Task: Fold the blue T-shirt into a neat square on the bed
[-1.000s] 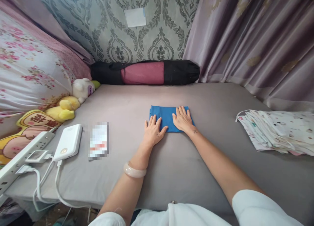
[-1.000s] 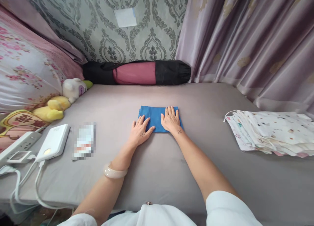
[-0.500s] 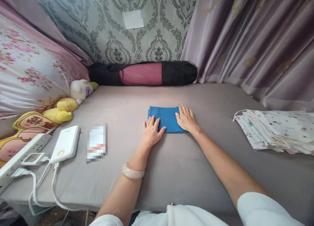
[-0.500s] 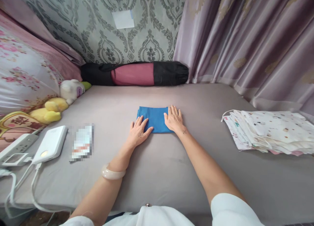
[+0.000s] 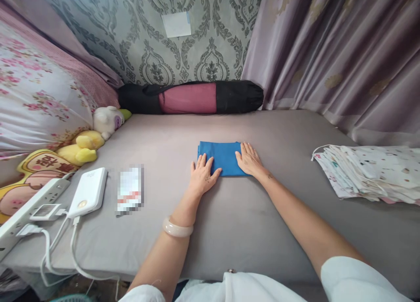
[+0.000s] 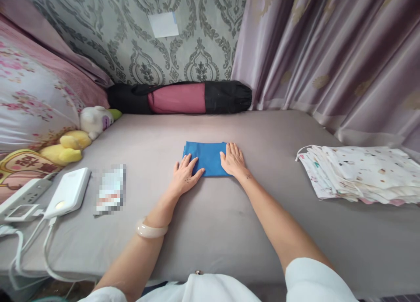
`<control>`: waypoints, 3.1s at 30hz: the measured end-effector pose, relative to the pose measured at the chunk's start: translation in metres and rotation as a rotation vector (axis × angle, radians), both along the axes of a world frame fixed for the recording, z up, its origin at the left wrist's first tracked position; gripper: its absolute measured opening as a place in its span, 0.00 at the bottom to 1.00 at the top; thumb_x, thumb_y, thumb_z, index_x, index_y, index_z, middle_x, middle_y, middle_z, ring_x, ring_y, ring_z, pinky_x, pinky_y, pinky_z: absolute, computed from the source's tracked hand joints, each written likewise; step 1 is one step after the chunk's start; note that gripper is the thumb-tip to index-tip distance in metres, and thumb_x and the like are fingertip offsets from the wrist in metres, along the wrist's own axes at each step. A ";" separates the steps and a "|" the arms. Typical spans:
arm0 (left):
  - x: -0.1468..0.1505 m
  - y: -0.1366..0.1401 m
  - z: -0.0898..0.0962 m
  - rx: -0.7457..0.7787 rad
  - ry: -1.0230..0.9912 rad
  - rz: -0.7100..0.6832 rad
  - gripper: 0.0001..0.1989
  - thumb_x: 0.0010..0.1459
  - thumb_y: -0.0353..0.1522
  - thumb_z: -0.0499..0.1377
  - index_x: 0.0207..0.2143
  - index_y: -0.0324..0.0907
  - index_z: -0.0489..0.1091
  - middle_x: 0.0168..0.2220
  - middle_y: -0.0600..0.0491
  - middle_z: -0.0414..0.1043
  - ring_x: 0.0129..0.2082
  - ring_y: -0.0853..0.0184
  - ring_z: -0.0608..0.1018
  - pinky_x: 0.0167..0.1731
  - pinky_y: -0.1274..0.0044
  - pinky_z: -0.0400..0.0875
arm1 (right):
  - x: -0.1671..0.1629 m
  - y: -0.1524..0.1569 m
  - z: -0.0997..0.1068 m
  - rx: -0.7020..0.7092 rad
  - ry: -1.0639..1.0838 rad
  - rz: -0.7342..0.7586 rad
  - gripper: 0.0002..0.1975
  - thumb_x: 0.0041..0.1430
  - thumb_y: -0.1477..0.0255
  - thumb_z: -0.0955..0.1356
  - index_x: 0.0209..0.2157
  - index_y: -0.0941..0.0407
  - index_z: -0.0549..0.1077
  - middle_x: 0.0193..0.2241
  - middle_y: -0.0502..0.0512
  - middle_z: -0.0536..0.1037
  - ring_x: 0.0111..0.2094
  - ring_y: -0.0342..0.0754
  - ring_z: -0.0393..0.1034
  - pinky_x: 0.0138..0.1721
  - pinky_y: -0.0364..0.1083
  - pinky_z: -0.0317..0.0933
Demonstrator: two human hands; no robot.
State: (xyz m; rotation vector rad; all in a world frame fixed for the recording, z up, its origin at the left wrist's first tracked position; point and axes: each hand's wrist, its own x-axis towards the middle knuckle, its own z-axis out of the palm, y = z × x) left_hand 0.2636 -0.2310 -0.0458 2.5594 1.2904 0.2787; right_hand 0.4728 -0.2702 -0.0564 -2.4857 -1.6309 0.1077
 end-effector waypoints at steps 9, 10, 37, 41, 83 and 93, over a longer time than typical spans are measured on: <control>0.003 -0.002 -0.006 0.049 0.026 0.059 0.34 0.64 0.50 0.38 0.65 0.38 0.50 0.68 0.42 0.44 0.68 0.57 0.48 0.63 0.58 0.46 | -0.020 -0.033 -0.002 0.048 -0.116 0.054 0.32 0.68 0.61 0.49 0.65 0.69 0.50 0.66 0.67 0.46 0.66 0.55 0.40 0.64 0.53 0.38; 0.004 -0.002 -0.005 0.055 0.042 0.060 0.34 0.64 0.50 0.38 0.65 0.38 0.50 0.68 0.41 0.44 0.67 0.56 0.49 0.63 0.58 0.46 | -0.020 -0.033 -0.002 0.048 -0.122 0.059 0.32 0.68 0.61 0.49 0.65 0.70 0.51 0.66 0.67 0.47 0.66 0.55 0.41 0.64 0.53 0.39; 0.056 0.121 0.060 -0.167 0.481 -0.030 0.21 0.57 0.37 0.56 0.53 0.43 0.67 0.41 0.47 0.78 0.42 0.62 0.79 0.41 0.76 0.71 | 0.037 0.049 0.063 -0.292 -0.003 0.007 0.16 0.58 0.69 0.70 0.48 0.55 0.73 0.51 0.60 0.73 0.52 0.55 0.66 0.51 0.53 0.56; 0.071 0.137 0.066 -0.197 0.563 -0.099 0.25 0.50 0.36 0.62 0.52 0.42 0.69 0.46 0.45 0.76 0.46 0.60 0.78 0.42 0.77 0.71 | 0.035 0.060 0.064 -0.338 -0.016 0.016 0.23 0.54 0.71 0.72 0.53 0.56 0.71 0.55 0.63 0.68 0.57 0.58 0.60 0.54 0.58 0.55; 0.025 0.128 0.125 -0.273 0.222 -0.251 0.14 0.45 0.34 0.62 0.37 0.40 0.76 0.32 0.55 0.77 0.34 0.66 0.75 0.31 0.81 0.66 | 0.070 0.025 0.113 -0.134 0.296 0.259 0.10 0.50 0.74 0.72 0.37 0.58 0.78 0.33 0.52 0.79 0.35 0.46 0.72 0.31 0.39 0.61; 0.028 0.128 0.164 0.104 -0.235 -0.130 0.12 0.48 0.31 0.61 0.38 0.40 0.71 0.37 0.52 0.73 0.37 0.65 0.73 0.39 0.74 0.66 | 0.070 0.009 0.159 0.374 0.042 0.240 0.07 0.53 0.75 0.68 0.37 0.55 0.73 0.36 0.53 0.76 0.37 0.49 0.69 0.36 0.44 0.58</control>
